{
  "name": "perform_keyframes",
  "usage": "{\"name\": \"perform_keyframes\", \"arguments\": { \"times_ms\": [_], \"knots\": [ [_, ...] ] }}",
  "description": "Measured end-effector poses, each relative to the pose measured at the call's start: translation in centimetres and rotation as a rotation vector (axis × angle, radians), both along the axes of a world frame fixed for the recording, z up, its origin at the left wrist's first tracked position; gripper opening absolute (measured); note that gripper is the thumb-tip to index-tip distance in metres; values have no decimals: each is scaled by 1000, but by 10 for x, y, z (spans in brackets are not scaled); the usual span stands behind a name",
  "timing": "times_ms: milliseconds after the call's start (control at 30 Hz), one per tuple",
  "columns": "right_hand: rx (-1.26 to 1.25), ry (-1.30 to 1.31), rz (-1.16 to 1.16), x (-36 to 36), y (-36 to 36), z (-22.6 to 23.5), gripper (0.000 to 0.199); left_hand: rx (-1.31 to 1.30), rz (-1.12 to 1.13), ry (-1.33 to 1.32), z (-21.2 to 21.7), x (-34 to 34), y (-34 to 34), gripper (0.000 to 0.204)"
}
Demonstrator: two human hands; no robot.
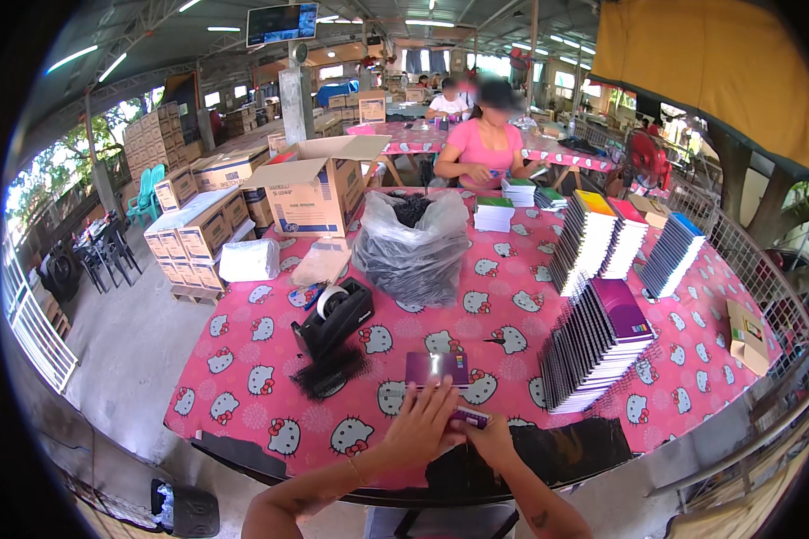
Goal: The person picks up paper products from a stack, folds them, and applies tape using a dispenser before placing them into a new stack.
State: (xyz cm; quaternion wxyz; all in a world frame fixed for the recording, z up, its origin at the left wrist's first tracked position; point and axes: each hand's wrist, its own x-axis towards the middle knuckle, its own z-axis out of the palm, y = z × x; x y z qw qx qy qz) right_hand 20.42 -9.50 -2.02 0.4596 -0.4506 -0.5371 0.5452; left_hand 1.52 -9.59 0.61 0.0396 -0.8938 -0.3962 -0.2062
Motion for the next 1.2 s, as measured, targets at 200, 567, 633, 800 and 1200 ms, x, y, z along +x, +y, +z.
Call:
{"name": "perform_keyframes", "arguments": {
  "times_ms": [200,567,633,800,1200],
  "knots": [
    [95,97,-7,-4,13,-28,35,60,104,-35,6,13,12,92],
    [28,-61,4,11,18,-16,45,43,-26,17,-19,19,-3,88],
    [132,8,23,14,24,-31,39,-1,-86,-78,-40,18,-10,83],
    [158,-16,69,16,33,-49,28,-336,-69,6,-18,9,45,74],
    [130,22,44,18,40,-71,17,48,-70,-218,-31,32,27,59]
  ]
}}
